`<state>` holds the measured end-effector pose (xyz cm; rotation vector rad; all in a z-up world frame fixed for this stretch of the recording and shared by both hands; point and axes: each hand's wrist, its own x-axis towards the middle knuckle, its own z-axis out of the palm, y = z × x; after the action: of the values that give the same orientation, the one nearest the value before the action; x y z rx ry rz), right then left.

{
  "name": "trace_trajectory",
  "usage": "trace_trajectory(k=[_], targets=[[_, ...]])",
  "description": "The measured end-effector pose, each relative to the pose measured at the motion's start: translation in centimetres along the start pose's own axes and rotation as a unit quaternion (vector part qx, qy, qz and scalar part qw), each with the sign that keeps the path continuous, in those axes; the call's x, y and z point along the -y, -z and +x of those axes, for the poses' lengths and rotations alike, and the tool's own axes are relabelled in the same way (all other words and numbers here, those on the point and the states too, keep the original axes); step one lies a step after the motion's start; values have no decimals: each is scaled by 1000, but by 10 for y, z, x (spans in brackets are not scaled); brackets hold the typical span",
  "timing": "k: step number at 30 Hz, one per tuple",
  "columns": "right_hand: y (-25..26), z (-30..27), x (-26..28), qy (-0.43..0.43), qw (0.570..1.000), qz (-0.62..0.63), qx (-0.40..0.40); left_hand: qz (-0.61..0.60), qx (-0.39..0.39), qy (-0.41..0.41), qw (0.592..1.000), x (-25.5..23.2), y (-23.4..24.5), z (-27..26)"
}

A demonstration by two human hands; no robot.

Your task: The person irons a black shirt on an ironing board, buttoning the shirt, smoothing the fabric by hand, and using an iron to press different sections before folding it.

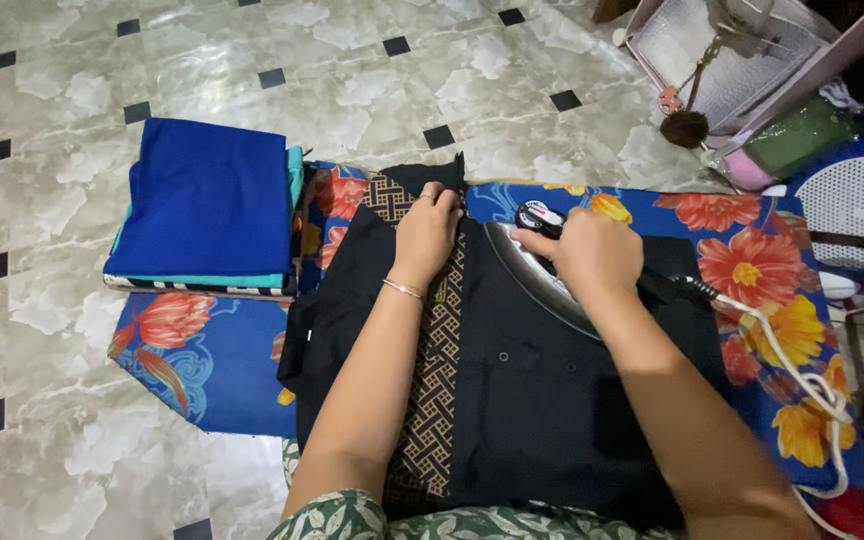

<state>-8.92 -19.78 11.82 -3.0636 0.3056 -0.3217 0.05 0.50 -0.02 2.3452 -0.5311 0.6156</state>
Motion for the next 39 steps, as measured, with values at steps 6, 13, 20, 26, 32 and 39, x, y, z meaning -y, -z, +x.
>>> trace_trajectory(k=[6, 13, 20, 26, 32, 39], targets=[[14, -27, -16, 134, 991, -6, 28, 5, -3, -5, 1000, 7, -1, -1], [21, -44, -15, 144, 984, -43, 95, 3, -2, 4, 1000, 8, -3, 0], [3, 2, 8, 47, 997, -43, 45, -58, -3, 41, 997, 8, 4, -1], [10, -1, 2, 91, 992, -32, 85, -94, -19, 26, 995, 13, 5, -2], [23, -42, -28, 207, 968, -42, 133, -110, -4, 35, 993, 18, 7, -2], [20, -47, -23, 225, 967, -37, 111, -130, 12, 51, 990, 21, 6, 0]])
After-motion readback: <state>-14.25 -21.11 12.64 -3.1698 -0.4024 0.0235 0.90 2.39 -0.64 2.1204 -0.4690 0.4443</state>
